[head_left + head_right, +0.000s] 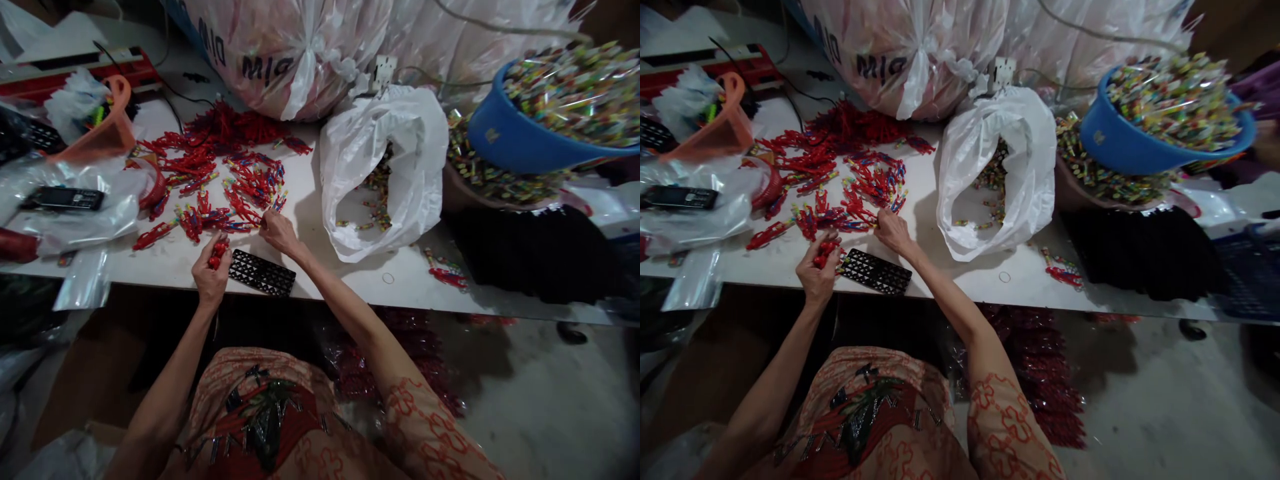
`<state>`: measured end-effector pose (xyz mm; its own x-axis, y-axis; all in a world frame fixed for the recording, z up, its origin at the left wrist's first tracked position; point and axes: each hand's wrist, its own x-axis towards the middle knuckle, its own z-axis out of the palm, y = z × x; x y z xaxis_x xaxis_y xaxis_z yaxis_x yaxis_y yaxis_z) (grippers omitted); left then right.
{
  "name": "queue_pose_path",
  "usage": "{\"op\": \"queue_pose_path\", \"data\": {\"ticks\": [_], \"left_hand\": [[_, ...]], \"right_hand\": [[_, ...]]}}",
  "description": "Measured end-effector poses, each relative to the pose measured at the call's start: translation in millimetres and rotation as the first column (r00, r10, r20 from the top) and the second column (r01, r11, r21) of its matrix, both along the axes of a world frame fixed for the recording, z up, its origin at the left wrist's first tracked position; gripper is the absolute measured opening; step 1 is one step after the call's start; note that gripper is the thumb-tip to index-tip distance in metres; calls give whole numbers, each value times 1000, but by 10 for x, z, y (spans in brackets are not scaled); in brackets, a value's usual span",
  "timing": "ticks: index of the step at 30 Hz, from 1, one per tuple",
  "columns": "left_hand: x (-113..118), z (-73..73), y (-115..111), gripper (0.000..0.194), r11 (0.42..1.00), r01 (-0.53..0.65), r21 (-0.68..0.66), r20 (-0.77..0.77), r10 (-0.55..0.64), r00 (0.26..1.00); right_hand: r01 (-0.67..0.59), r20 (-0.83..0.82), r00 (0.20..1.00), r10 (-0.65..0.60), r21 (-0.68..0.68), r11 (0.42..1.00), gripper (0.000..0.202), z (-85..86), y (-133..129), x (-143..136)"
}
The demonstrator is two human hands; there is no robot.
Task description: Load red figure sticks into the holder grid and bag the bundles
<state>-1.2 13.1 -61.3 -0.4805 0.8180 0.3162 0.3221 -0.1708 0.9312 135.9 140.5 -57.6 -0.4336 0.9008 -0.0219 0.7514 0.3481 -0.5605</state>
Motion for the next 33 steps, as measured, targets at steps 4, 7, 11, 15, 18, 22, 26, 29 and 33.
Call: {"op": "queue_pose_path", "data": {"ticks": [4, 7, 11, 15, 18, 22, 26, 29, 33], "left_hand": [[22, 11, 11, 32, 999, -48, 5, 6, 48, 999], [39, -8, 12, 35, 999, -44, 23, -40, 45, 998], [38, -39, 3, 36, 999, -47, 19, -66, 48, 997], [66, -81, -9, 34, 999, -34, 11, -39, 34, 999], [74, -77, -10, 38, 1000, -25, 1, -78, 25, 997], [-21, 21, -1, 52, 991, 128, 41, -248, -114, 962], [-131, 143, -8, 40, 968, 247, 39, -370, -216, 904], [-130, 184, -32, 31, 972, 229, 46, -415, -189, 890], [-40, 179, -67, 29, 985, 144, 94, -434, -90, 896]], "right_hand": [[2, -354, 923, -151, -389, 921, 3, -154, -292, -122], [-70, -449, 877, -171, -473, 878, 7, -229, -372, -314], [-28, -277, 958, -79, -362, 932, 11, -196, -346, -379], [-28, -81, 997, 3, -318, 948, 16, -116, -320, -295], [-118, 0, 993, 122, -233, 965, 14, -58, -399, -300], [-214, 150, 962, 229, -110, 971, 23, 31, -566, -404], [-374, 125, 905, 406, -215, 902, 24, 149, -379, -369], [-418, 122, 885, 449, -216, 882, 33, 264, 91, -156], [-37, 411, 912, 8, 62, 997, 38, 303, 673, 152]]}}
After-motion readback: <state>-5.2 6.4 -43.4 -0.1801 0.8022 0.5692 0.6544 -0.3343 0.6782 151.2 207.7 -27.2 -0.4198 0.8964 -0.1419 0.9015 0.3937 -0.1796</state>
